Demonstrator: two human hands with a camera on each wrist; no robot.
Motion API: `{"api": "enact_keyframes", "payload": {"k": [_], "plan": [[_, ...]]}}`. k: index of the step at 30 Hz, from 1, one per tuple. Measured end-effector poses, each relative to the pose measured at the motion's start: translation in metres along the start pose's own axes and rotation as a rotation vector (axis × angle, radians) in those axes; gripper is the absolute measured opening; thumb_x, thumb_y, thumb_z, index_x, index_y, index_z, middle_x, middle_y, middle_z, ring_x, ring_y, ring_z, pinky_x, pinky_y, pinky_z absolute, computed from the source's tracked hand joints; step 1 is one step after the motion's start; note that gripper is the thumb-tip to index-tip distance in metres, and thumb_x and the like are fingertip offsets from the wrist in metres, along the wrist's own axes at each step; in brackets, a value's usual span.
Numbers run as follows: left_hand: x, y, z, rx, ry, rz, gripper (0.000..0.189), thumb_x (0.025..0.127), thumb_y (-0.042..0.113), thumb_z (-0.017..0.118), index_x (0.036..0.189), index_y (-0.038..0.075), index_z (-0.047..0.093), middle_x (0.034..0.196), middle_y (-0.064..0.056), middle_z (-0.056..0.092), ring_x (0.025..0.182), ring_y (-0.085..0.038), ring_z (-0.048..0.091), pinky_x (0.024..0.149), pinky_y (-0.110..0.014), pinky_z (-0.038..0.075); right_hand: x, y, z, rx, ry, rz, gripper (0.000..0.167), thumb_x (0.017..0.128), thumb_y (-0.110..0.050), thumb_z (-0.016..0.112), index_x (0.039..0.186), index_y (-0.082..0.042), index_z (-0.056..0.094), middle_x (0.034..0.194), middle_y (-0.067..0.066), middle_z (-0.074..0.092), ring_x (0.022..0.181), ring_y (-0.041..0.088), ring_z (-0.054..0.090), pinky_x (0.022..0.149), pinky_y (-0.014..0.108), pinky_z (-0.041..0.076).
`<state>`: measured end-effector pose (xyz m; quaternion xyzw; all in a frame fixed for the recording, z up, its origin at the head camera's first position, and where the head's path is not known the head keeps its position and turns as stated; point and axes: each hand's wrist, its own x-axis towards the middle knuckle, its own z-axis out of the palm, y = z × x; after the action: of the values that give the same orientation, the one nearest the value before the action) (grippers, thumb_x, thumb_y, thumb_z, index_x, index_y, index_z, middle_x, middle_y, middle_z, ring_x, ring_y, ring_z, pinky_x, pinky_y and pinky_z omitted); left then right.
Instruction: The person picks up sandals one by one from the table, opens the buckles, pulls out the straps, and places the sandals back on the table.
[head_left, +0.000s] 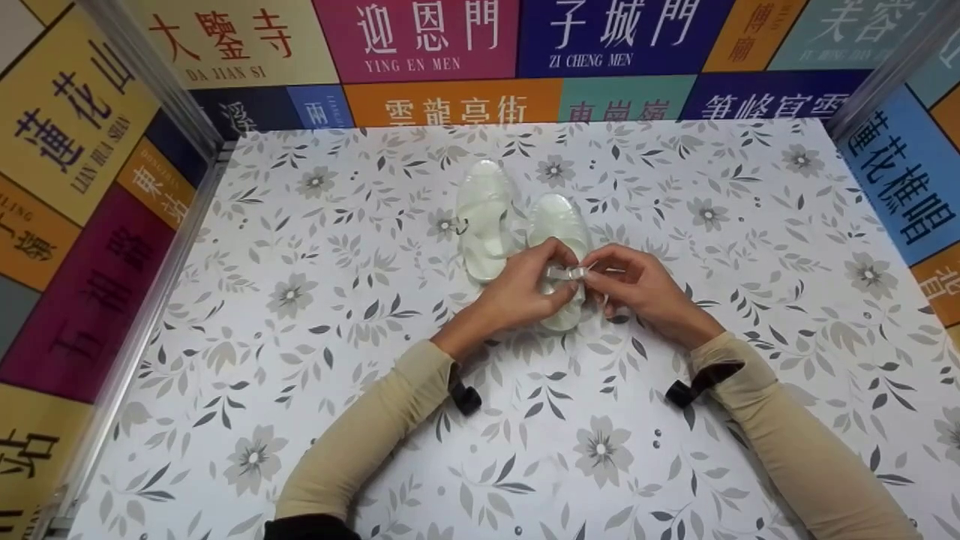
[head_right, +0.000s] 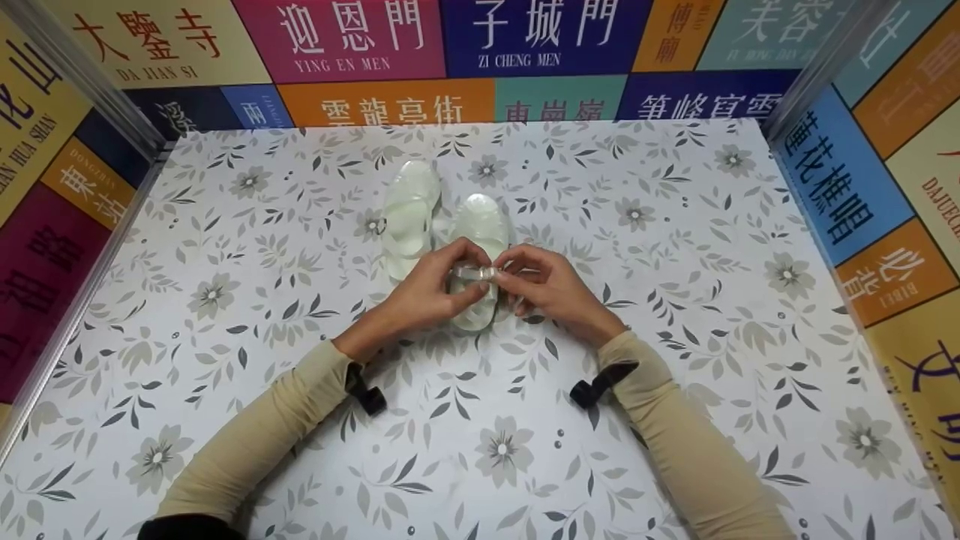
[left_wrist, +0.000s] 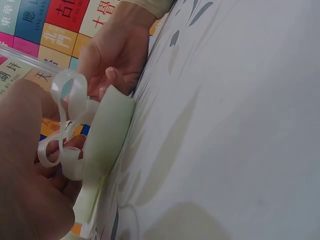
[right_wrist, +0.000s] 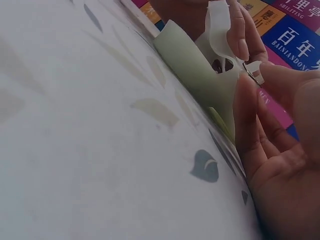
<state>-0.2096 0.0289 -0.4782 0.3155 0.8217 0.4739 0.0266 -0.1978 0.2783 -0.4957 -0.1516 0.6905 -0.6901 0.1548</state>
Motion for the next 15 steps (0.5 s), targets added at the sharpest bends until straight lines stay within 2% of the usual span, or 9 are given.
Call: {"api": "enact_keyframes", "payload": {"k": [6, 15], "plan": [[0.0001, 0.0018, 0.0018, 0.004, 0.009, 0.029, 0.025, 0.097, 0.023, 0.078, 0.119, 0.015, 0.068, 0.116, 0.004, 0.077, 0.120, -0.012, 0.071, 0.110, -0.024, 0.052, 0.0006, 0.0007, 0.0009, 0.035, -0.011, -0.019, 0.027, 0.104, -0.010, 0.073, 0.126, 0.003, 0.063, 0.110, 0.007, 0.070, 0.072, 0.013, 0.068, 0.055, 0.024, 0.059], [-0.0007, 0.0079, 0.0061, 0.041, 0.048, 0.024, 0.024, 0.093, 0.016, 0.077, 0.116, 0.016, 0.068, 0.109, 0.005, 0.080, 0.108, -0.008, 0.074, 0.095, -0.021, 0.057, -0.0015, 0.0001, 0.0009, 0.051, -0.023, -0.030, 0.021, 0.101, -0.005, 0.075, 0.117, 0.003, 0.064, 0.107, 0.006, 0.071, 0.068, 0.011, 0.065, 0.053, 0.021, 0.055]]}}
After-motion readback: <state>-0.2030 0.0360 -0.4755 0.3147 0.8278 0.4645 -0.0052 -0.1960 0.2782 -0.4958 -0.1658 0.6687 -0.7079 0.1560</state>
